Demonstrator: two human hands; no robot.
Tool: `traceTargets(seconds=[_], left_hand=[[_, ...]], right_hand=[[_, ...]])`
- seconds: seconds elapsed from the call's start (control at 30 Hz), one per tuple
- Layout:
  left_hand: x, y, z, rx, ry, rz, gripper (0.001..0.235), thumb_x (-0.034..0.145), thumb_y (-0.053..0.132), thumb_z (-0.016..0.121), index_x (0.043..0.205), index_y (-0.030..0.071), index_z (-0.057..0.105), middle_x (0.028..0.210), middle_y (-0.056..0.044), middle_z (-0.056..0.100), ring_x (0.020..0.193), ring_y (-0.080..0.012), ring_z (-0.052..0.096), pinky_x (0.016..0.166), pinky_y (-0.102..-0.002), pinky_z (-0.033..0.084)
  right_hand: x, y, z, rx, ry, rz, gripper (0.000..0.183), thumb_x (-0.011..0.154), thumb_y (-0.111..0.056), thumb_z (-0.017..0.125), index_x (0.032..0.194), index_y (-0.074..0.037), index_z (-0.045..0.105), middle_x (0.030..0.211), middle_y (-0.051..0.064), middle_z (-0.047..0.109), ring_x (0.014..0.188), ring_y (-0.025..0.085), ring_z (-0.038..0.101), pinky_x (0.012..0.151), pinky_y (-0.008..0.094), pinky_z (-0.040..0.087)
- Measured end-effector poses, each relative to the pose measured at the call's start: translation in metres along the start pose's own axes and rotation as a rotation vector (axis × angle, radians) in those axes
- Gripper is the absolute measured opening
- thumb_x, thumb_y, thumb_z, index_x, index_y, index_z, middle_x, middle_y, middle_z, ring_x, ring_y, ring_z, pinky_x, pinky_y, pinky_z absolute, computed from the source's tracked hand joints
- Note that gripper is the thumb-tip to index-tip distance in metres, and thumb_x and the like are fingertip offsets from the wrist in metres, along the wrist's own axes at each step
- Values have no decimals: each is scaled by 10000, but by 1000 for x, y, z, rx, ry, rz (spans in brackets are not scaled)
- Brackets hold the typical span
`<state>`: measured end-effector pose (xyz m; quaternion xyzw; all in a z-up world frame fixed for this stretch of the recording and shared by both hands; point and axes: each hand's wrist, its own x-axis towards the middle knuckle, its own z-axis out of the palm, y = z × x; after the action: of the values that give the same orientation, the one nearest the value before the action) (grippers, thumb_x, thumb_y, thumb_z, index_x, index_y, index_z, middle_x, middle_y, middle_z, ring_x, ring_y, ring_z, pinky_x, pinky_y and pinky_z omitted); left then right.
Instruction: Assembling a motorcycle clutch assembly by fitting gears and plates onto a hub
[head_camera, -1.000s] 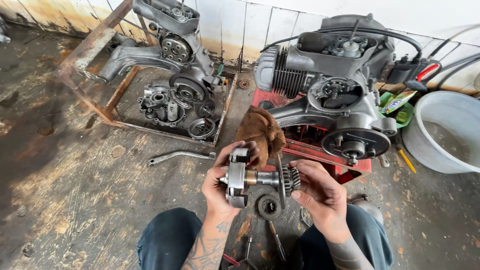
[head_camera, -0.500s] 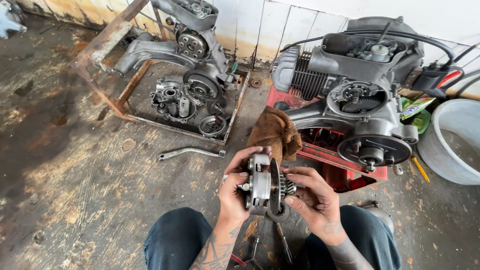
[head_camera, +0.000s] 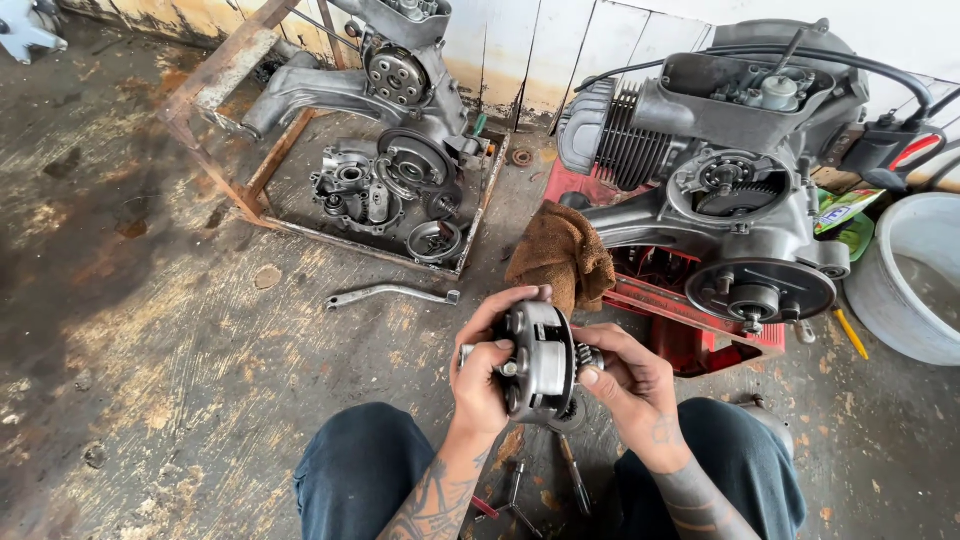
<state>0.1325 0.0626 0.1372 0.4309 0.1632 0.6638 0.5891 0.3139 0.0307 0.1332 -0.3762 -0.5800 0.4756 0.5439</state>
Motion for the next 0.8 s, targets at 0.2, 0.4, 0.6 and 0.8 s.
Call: traceTargets(seconds=[0.2,0.4,0.6,0.8], left_hand=[[1,-7,1,-120,47,-33,646,733,133,424,1322,-87,574,1332,-277,632,1270,-349,590,1122,-424,413],[0,-7,5,-97,41,-27,645,736,138,420,1322,-82,576,1339,-268,630,1272,-346,585,1122,-432,416],[-2,-13,5,46,37,13,653,717,153,433,1308,-76,589,1321,-256,648,1247,-337,601,1114,-420,430],[-4,-30,5,-56,122,-98,602,760,122,387,1296,-58,596,1303,-257,650,1130,-307,637,1007,-426,493]], right_hand=[[0,-11,4,-32,68,10,381,851,92,692,1230,70,666,1238,131,641,772,78,551,619,171,443],[2,-18,2,-48,17,18,352,873,54,695,1223,79,678,1148,109,638,654,42,468,536,171,383],[5,-13,1,-64,9,97,368,890,20,693,1255,61,666,1152,109,685,941,136,630,839,255,532],[5,11,0,-119,3,115,382,841,58,736,1208,7,644,1149,79,712,896,110,645,774,243,561]])
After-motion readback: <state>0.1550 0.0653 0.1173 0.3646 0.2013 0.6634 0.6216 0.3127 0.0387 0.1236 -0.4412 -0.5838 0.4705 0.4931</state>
